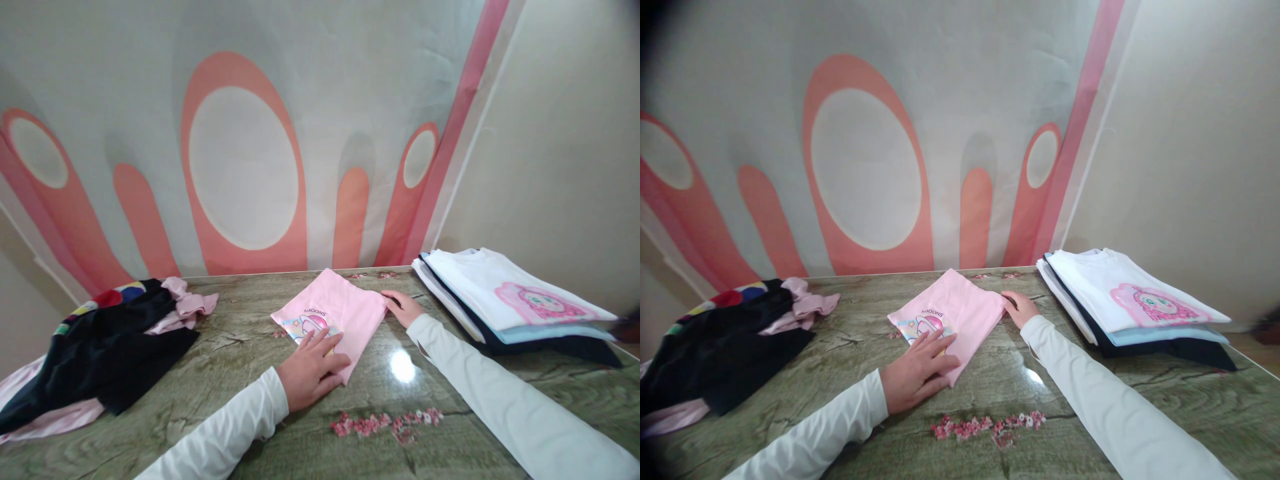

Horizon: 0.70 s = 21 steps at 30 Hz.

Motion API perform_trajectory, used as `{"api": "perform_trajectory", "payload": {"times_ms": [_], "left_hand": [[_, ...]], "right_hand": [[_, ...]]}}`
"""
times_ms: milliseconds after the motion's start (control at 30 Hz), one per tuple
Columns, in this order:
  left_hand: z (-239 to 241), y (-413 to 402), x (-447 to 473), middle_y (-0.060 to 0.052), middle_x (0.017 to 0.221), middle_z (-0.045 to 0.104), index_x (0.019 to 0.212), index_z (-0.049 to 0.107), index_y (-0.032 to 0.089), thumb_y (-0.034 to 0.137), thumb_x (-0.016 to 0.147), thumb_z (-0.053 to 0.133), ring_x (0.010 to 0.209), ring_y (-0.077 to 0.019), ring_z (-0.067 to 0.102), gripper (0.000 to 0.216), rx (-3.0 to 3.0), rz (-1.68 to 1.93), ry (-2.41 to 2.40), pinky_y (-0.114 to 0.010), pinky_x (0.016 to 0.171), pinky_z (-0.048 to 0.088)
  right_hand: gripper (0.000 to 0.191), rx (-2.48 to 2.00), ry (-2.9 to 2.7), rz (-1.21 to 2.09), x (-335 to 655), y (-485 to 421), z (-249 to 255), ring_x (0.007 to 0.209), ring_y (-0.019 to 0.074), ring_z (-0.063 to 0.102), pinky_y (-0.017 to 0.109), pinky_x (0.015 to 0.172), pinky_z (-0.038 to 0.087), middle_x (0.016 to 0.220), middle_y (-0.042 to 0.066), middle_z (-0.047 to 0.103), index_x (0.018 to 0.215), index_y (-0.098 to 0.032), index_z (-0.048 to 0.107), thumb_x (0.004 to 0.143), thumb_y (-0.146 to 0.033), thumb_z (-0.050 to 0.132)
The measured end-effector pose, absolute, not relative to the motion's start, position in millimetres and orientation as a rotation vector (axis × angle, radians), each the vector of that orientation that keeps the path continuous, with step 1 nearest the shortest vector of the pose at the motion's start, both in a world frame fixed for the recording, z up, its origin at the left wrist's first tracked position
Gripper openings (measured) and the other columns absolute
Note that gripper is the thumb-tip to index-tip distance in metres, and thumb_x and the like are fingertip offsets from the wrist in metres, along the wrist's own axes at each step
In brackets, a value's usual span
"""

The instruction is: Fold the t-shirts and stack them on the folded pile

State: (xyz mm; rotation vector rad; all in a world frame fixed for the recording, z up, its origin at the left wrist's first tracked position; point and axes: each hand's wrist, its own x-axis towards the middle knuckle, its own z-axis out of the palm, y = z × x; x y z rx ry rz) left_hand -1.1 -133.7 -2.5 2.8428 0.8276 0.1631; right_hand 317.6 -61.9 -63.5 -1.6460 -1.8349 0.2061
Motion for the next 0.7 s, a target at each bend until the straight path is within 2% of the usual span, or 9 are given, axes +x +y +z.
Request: {"api": "perform_trajectory", "payload": {"times_ms": [133,200,300,400,533,700], "left_hand": [[-4.1,-141.1,2.8,-0.004,0.139,0.029,0.118,0.048,0.03,0.037,0.086,0.041,0.129,-0.0301,0.02,0.034,2.827,0.195,0.759,-0.05,0.102,0.02],[-2.8,-142.9,3.5,-0.004,0.14,0.027,0.121,0.045,0.03,0.037,0.086,0.041,0.129,-0.0294,0.021,0.036,2.834,0.198,0.724,-0.048,0.103,0.021],[0.9,-135.8,-1.0,-0.004,0.137,0.033,0.122,0.045,0.029,0.038,0.088,0.037,0.127,-0.0252,0.027,0.036,2.845,0.225,0.758,-0.044,0.103,0.021],[0.4,-115.5,-15.2,-0.006,0.136,0.034,0.124,0.043,0.026,0.036,0.09,0.031,0.127,-0.0237,0.026,0.037,2.844,0.287,1.057,-0.045,0.104,0.019],[-10.0,-87.6,-38.9,-0.01,0.139,0.029,0.129,0.037,0.023,0.042,0.089,0.03,0.128,-0.0282,0.023,0.045,2.737,0.278,1.508,-0.049,0.101,0.021],[-8.9,-94.6,-38.5,-0.016,0.135,0.033,0.129,0.037,0.016,0.048,0.087,0.03,0.121,-0.0299,0.034,0.053,2.698,0.206,1.634,-0.046,0.096,0.03]], "right_hand": [[0.036,-1.62,-1.894,0.06,313.0,-65.0,-61.4,0.097,0.0222,0.053,0.039,0.089,0.04,0.104,0.009,0.061,0.104,-0.017,0.059,0.077,-0.031,0.041],[0.035,-1.631,-1.903,-0.084,306.2,-70.2,-57.2,0.1,0.0236,0.05,0.04,0.09,0.038,0.106,0.01,0.058,0.104,-0.016,0.06,0.077,-0.029,0.042],[0.035,-1.673,-1.981,-0.235,286.5,-85.6,-47.8,0.104,0.026,0.045,0.042,0.091,0.034,0.115,0.011,0.052,0.106,-0.018,0.059,0.078,-0.031,0.042],[0.037,-1.772,-2.084,-0.229,262.9,-103.6,-41.4,0.106,0.0274,0.041,0.043,0.088,0.035,0.122,0.01,0.047,0.11,-0.022,0.056,0.08,-0.039,0.041],[0.05,-1.862,-2.153,-0.182,247.4,-114.7,-43.8,0.11,0.0292,0.039,0.044,0.087,0.035,0.13,0.011,0.041,0.118,-0.02,0.049,0.08,-0.051,0.038],[0.053,-1.738,-2.258,-0.167,264.8,-101.2,-55.5,0.119,0.0256,0.035,0.04,0.095,0.032,0.135,0.011,0.036,0.123,-0.016,0.046,0.083,-0.049,0.034]]}}
